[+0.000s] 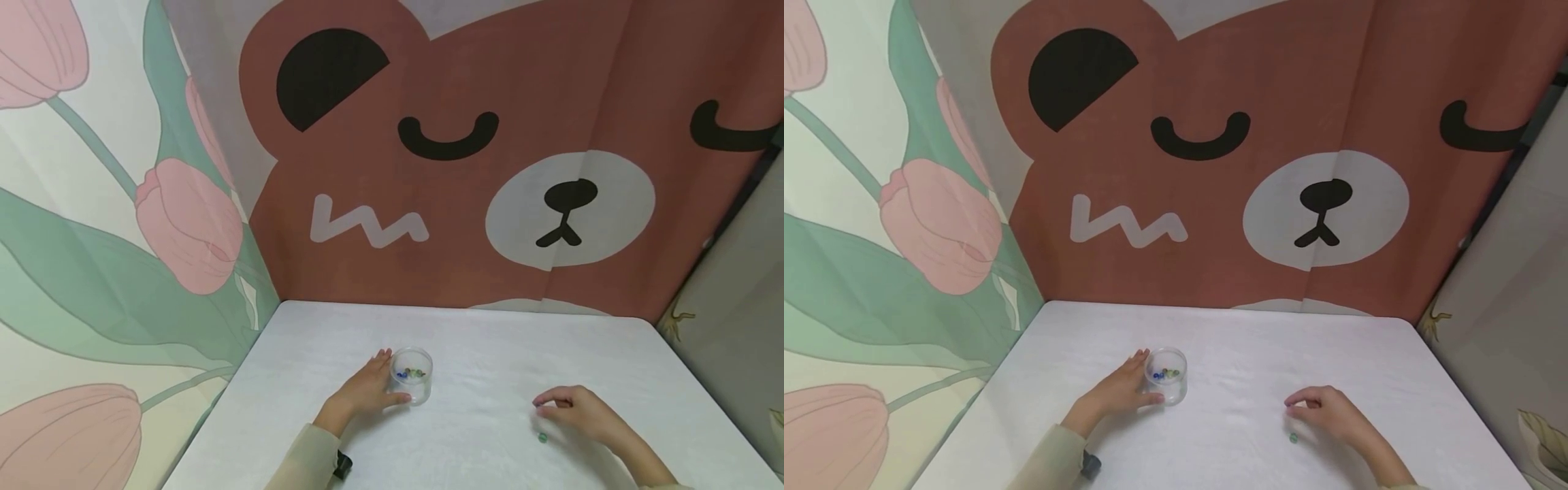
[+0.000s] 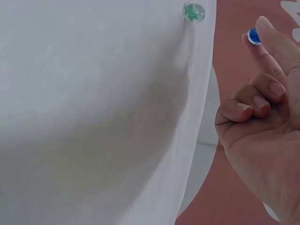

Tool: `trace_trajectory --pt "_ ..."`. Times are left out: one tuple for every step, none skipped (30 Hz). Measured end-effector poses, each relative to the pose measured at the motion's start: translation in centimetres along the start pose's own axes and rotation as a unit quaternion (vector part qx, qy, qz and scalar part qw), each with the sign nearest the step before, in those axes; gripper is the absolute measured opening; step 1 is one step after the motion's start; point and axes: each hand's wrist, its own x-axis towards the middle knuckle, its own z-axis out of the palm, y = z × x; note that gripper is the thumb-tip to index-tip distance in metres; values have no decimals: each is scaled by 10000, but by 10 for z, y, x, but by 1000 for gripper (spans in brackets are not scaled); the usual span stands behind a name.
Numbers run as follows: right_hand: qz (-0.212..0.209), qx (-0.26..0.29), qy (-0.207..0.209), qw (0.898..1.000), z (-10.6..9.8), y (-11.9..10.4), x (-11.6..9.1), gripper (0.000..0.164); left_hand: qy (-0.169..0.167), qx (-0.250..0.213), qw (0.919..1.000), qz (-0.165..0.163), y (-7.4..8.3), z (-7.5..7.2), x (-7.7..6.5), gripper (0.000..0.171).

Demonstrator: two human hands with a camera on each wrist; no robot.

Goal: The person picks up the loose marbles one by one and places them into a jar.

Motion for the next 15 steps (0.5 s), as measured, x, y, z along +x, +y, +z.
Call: trace_trajectory --pt "-26 1 37 10000 0 -2 0 28 -2 -1 10000 2 0 0 0 105" --pt "-45 18 57 10000 1 -3 1 29 -1 -1 10000 5 0 0 0 105" --pt "-61 46 65 9999 1 -4 1 30 -1 -6 10000 8 0 0 0 105" --pt "-72 89 74 9999 1 -6 1 30 3 -18 10000 11 0 0 0 105" --pt "-84 124 86 9999 2 -7 2 30 5 -29 10000 12 0 0 0 106" --pt "-62 148 89 9998 3 -8 2 30 4 -38 10000 14 0 0 0 106" --pt "-35 160 94 9998 3 -9 3 30 3 -48 10000 14 0 0 0 106" --pt "-43 172 102 9998 4 -9 4 30 -1 -47 10000 14 0 0 0 106" --pt "-35 195 118 9997 5 -10 5 29 -7 -46 10000 10 0 0 0 106" --pt "-51 206 137 9997 6 -11 5 29 -8 -39 10000 11 0 0 -1 106" --pt "-69 212 157 9996 7 -12 6 29 -13 -40 10000 5 0 0 -1 106" --pt "-92 213 174 9996 8 -13 7 30 -15 -43 10000 2 0 1 -1 106" --pt "-122 229 205 9995 9 -14 8 30 -16 -46 10000 -2 0 0 -1 106" --pt "-183 251 234 9992 9 -16 9 30 -19 -45 10000 -7 0 0 -1 106" --pt "-189 265 265 9991 10 -17 10 30 -19 -47 10000 -12 1 0 -1 106"
